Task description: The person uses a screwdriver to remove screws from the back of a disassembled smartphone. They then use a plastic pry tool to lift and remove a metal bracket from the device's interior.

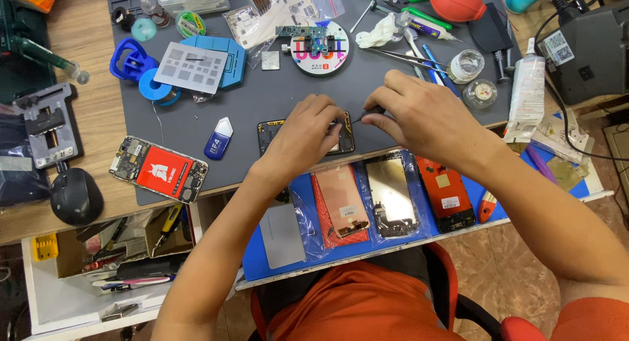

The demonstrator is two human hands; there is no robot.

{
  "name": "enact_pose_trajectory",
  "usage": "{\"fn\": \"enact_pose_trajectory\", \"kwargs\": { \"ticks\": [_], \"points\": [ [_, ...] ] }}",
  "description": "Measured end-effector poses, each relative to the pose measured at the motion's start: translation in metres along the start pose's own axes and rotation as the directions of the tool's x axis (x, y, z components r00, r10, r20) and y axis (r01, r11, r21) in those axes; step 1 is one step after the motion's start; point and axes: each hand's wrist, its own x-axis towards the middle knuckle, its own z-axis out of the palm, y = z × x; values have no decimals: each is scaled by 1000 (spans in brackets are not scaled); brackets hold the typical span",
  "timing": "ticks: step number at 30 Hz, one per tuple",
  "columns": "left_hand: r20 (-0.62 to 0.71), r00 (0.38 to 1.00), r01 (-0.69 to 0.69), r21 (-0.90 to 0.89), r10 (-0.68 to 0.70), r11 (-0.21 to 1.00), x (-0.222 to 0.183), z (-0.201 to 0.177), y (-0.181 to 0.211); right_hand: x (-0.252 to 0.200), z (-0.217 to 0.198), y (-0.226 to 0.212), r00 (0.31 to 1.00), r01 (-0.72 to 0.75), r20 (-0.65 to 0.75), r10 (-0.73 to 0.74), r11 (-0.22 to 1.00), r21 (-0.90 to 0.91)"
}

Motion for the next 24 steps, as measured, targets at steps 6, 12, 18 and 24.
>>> {"fn": "enact_pose_trajectory", "kwargs": {
  "ticks": [6, 12, 18, 24],
  "points": [
    [-17, 999, 37, 1, -37, 999, -11, 6, 1, 8, 6, -1, 999, 9, 50, -9, 1000, 4],
    [2, 999, 51, 5, -51, 999, -12, 9, 0, 12, 5, -2, 996, 28, 87, -26, 999, -27],
    [-11, 997, 73, -27, -74, 997, -13, 8, 2, 17, -1, -6, 994, 35, 104, -30, 999, -41],
    [-28, 997, 73, -22, -74, 997, -14, 10, 3, 19, 0, -7, 989, 23, 144, -16, 999, -45]
  ]
}}
